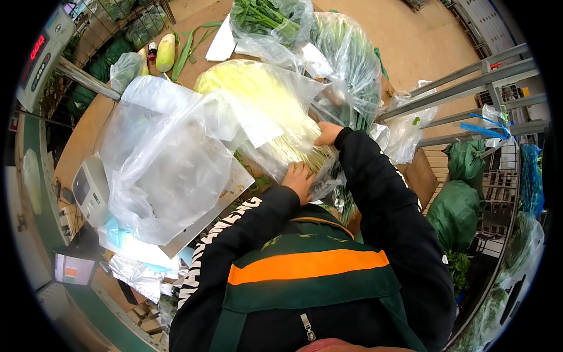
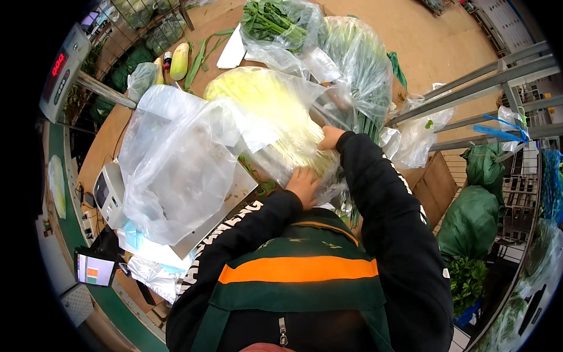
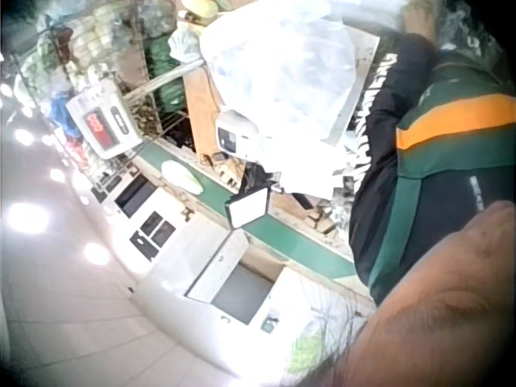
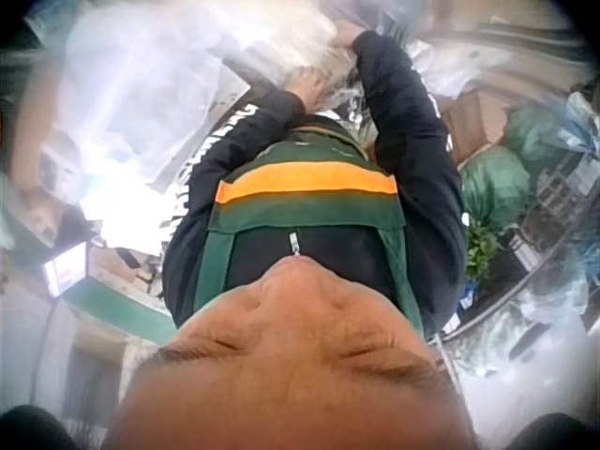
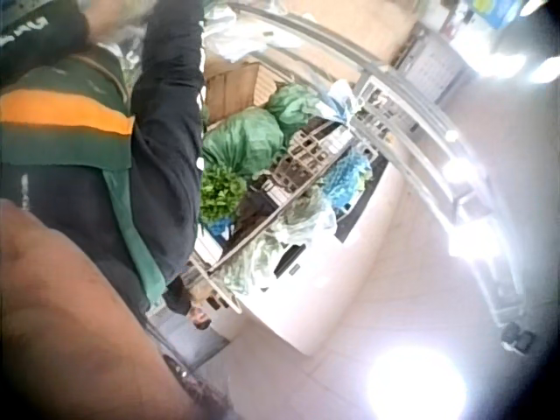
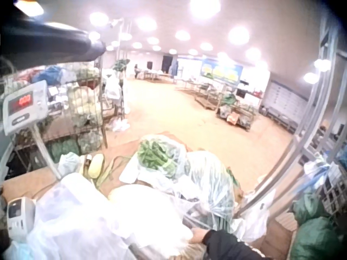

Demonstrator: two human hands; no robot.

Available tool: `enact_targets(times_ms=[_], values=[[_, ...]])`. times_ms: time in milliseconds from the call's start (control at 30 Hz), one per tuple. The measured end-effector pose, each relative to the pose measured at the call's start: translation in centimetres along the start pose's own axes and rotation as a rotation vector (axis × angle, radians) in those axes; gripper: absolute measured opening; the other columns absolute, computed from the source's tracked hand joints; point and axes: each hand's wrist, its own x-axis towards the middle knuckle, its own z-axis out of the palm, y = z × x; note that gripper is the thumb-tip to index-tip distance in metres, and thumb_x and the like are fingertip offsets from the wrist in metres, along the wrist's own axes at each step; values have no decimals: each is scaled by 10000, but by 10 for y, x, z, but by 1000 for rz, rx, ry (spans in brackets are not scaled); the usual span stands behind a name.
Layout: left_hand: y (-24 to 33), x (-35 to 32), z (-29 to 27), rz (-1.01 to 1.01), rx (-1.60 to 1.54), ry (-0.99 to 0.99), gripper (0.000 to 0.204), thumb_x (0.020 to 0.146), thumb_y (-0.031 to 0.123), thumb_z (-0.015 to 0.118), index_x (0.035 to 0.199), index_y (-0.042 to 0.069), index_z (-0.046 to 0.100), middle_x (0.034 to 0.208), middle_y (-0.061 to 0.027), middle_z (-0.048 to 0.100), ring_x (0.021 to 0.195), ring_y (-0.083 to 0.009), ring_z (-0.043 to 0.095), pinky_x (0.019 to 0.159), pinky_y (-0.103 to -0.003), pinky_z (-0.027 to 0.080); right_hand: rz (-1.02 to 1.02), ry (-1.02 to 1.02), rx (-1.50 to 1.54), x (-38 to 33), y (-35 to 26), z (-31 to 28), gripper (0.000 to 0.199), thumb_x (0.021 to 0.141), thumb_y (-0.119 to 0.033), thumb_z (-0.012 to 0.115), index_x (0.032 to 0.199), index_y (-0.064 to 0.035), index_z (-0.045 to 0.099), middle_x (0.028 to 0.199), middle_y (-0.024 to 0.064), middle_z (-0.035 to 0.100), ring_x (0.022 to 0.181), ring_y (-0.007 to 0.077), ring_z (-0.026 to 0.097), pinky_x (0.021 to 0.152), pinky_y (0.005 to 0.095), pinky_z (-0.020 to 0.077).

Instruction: The person places leafy vegetables into plastic bags, weighs them on a digital scale, and uses a tablet to record the transaction. They repeat this process for multiple vegetable types, including green onions and napa cabbage, and tie the bags closed.

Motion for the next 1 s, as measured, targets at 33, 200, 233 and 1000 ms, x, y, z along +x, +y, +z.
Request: enact_targets(times_ms=[33,200,233,1000], values=[[2,2,-9,26,-23,7,806,735,422,734,1421,71,499,1356,-233,497,1344,-401,402,1141,-610,230,8,-62,-42,1,0,14,628,599,-320,849,1016,109,658,1003,294,692,967,395,687,831,422,546],[6,11,7,79,-14,-82,840,736,415,738,1461,91,465,1449,-209,454,1414,-367,356,1165,-634,185,184,238,-325,-2,-27,80,701,637,-291,798,1180,102,595,1132,287,675,1044,441,664,893,409,558],[6,7,7,72,-19,-152,839,736,410,739,1462,89,464,1469,-205,442,1430,-362,341,1169,-635,179,156,132,-346,-1,-31,65,631,631,-277,799,1121,84,632,1087,269,690,1019,419,677,876,404,560],[12,29,-9,-45,-290,416,226,759,105,627,966,16,616,1081,-157,590,1094,-361,541,936,-430,452,-61,-245,-158,35,13,5,459,740,-328,718,955,77,715,907,253,715,861,334,691,794,404,515]])
